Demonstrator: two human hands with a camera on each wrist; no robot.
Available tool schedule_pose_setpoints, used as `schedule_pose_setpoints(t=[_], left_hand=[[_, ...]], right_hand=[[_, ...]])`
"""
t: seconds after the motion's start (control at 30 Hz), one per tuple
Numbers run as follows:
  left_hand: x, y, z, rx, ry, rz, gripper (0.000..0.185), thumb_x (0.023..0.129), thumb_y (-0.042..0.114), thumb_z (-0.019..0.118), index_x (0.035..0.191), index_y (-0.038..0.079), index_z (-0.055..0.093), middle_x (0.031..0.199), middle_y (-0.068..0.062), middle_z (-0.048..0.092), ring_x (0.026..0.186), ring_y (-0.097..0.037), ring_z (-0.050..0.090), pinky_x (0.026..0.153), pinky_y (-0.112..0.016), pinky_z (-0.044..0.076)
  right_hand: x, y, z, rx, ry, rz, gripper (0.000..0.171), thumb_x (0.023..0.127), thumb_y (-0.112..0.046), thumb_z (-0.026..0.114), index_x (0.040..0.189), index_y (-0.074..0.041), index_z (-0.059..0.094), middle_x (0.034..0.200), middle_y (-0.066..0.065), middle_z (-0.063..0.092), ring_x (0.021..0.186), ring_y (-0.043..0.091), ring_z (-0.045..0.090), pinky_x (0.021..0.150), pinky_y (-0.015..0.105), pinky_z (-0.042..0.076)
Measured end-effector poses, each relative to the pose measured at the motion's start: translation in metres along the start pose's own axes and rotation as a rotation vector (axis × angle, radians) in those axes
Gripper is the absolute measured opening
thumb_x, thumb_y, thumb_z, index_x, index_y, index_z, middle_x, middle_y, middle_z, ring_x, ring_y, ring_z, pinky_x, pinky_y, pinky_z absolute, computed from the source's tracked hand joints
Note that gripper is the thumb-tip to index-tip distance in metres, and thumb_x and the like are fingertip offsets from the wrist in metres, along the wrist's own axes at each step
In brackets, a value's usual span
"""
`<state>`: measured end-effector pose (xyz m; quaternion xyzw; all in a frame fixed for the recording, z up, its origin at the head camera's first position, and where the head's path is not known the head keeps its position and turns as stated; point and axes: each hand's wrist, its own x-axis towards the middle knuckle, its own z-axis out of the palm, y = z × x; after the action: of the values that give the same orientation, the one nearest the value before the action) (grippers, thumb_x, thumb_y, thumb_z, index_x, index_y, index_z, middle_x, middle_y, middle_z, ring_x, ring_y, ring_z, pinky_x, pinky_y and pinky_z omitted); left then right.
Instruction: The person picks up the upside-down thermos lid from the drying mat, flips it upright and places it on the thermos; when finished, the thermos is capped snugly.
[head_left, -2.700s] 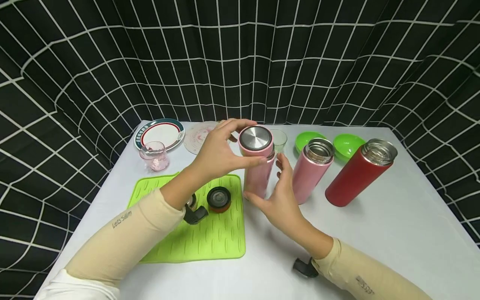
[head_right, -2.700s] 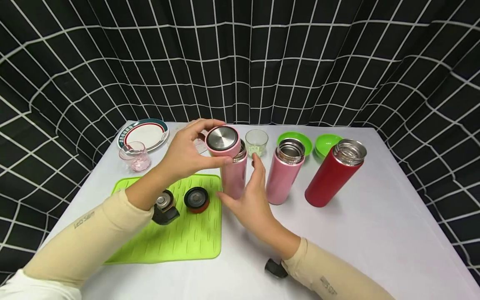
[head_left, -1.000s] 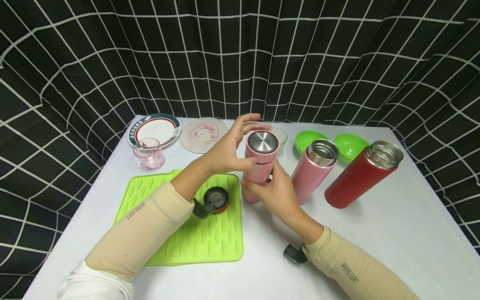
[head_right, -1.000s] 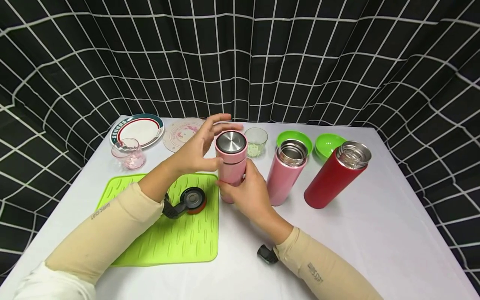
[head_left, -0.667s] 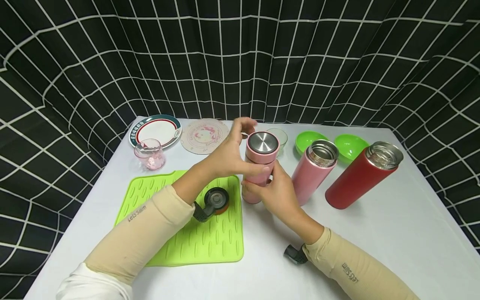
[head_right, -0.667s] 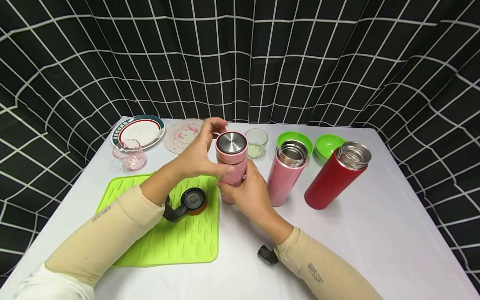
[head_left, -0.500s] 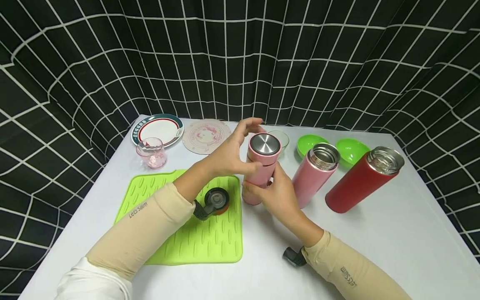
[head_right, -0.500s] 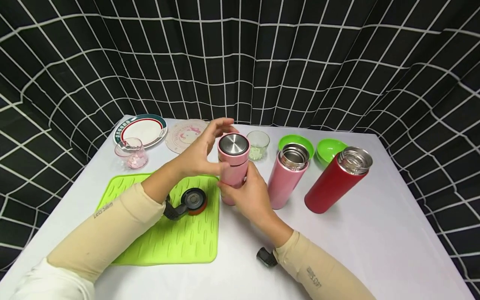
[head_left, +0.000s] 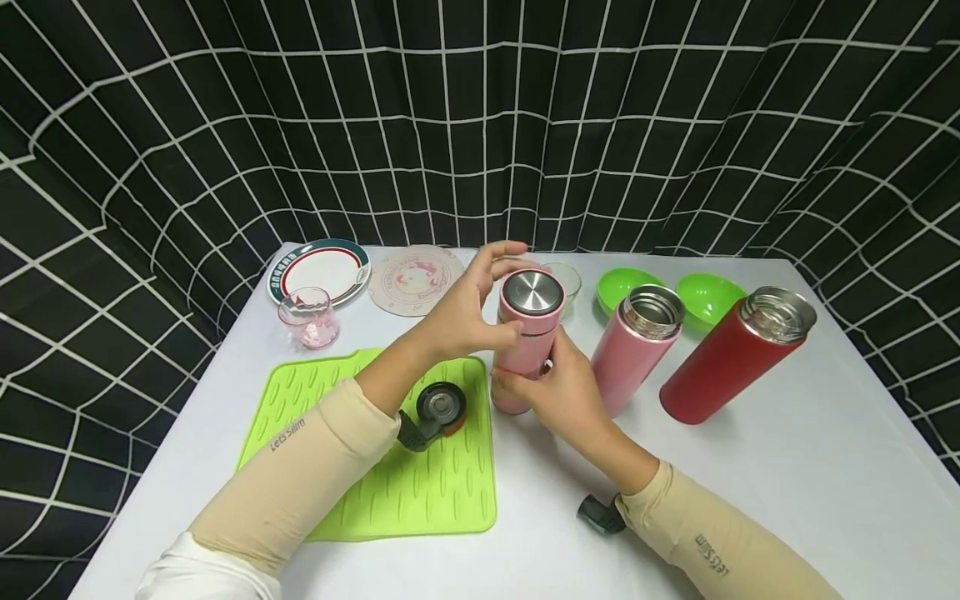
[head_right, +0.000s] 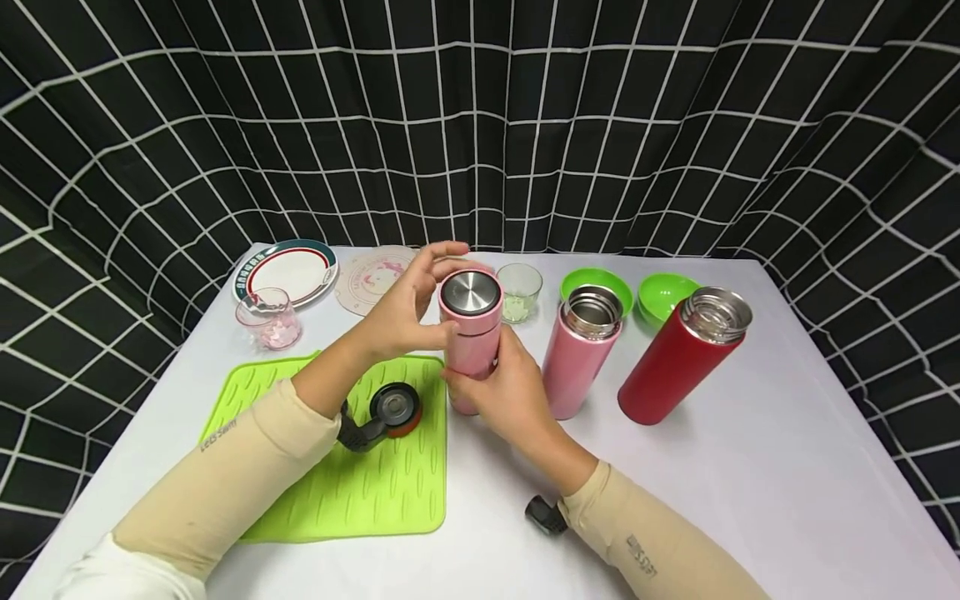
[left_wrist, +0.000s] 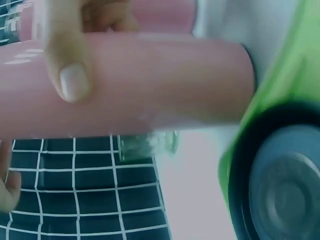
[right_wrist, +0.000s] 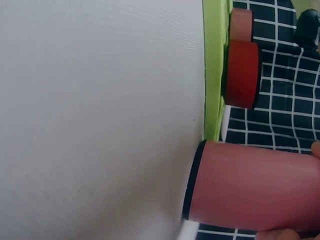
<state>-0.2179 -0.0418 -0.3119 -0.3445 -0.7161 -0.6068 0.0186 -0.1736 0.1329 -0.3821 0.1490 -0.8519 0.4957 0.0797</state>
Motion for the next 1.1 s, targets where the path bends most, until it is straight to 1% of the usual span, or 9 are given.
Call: schedule_pose_setpoints(t=[0.13,0.4,0.47,0.57,0.7,0.8,0.87,1.0,1.1], left_hand=[[0.002,0.000,-0.001,0.079,0.003,-0.034,0.076,0.070,0.021,0.083,0.133,0.004,0.045,0.126,-0.006,0.054,0.119,-0.013,0.046,0.103,-0.033,0.036],[0.007,0.003,-0.006,0.118,-0.001,-0.057,0.070,0.070,0.021,0.088,0.130,0.007,0.054,0.122,0.002,0.059,0.115,-0.012,0.052,0.099,-0.035,0.041],[0.007,0.002,-0.009,0.076,-0.026,-0.058,0.063,0.073,0.016,0.085,0.129,0.007,0.058,0.118,0.000,0.064,0.113,-0.014,0.055,0.100,-0.037,0.041],[0.006,0.002,-0.005,0.062,-0.072,-0.085,0.071,0.072,0.015,0.086,0.132,0.006,0.050,0.123,0.000,0.058,0.116,-0.014,0.053,0.102,-0.035,0.040],[0.003,-0.001,0.005,0.097,-0.019,-0.110,0.073,0.067,0.021,0.091,0.125,0.009,0.051,0.116,0.004,0.058,0.108,-0.011,0.057,0.096,-0.033,0.046],[0.004,-0.005,0.002,0.016,-0.050,-0.099,0.065,0.072,0.012,0.086,0.130,0.007,0.056,0.114,0.000,0.065,0.107,-0.015,0.060,0.096,-0.035,0.047],[0.004,-0.004,-0.001,-0.007,-0.076,-0.117,0.074,0.072,0.009,0.086,0.137,0.006,0.051,0.122,0.000,0.062,0.111,-0.016,0.057,0.098,-0.034,0.045],[0.003,-0.002,0.001,0.011,0.005,-0.109,0.075,0.068,0.014,0.090,0.133,0.006,0.052,0.123,-0.001,0.059,0.110,-0.015,0.058,0.095,-0.032,0.047],[0.005,-0.003,-0.003,-0.111,-0.025,-0.095,0.063,0.074,0.004,0.084,0.130,0.001,0.056,0.119,-0.007,0.064,0.109,-0.020,0.061,0.096,-0.035,0.048]], right_hand=[[0.001,0.001,-0.001,-0.015,0.002,-0.008,0.070,0.073,-0.037,0.087,0.130,-0.020,0.050,0.117,-0.004,0.062,0.100,0.013,0.061,0.081,0.037,0.053],[0.006,0.001,-0.002,-0.013,-0.004,-0.022,0.070,0.073,-0.037,0.087,0.131,-0.021,0.050,0.117,-0.005,0.062,0.099,0.013,0.060,0.081,0.037,0.052],[0.006,0.000,-0.001,-0.008,-0.003,-0.019,0.070,0.073,-0.035,0.087,0.130,-0.021,0.050,0.116,-0.005,0.062,0.100,0.013,0.060,0.081,0.037,0.052],[0.003,0.000,-0.001,-0.014,-0.002,-0.006,0.069,0.073,-0.032,0.087,0.130,-0.022,0.051,0.117,-0.005,0.062,0.101,0.013,0.060,0.083,0.037,0.052],[-0.002,0.001,-0.001,-0.014,-0.003,-0.002,0.070,0.073,-0.029,0.087,0.132,-0.021,0.050,0.117,-0.005,0.062,0.100,0.014,0.060,0.081,0.037,0.052],[-0.001,0.002,0.000,0.000,-0.002,-0.009,0.070,0.072,-0.029,0.088,0.131,-0.020,0.051,0.117,-0.005,0.062,0.100,0.013,0.061,0.081,0.036,0.053],[0.001,0.003,0.000,-0.002,-0.005,-0.017,0.070,0.072,-0.031,0.088,0.130,-0.020,0.051,0.117,-0.005,0.063,0.101,0.012,0.061,0.083,0.036,0.053],[0.002,0.004,0.000,-0.023,-0.005,-0.014,0.071,0.073,-0.032,0.087,0.132,-0.018,0.050,0.116,-0.002,0.063,0.101,0.015,0.061,0.082,0.038,0.053],[0.002,0.003,0.000,-0.018,-0.009,-0.013,0.070,0.072,-0.028,0.087,0.130,-0.018,0.050,0.116,0.000,0.063,0.103,0.017,0.060,0.082,0.040,0.054]])
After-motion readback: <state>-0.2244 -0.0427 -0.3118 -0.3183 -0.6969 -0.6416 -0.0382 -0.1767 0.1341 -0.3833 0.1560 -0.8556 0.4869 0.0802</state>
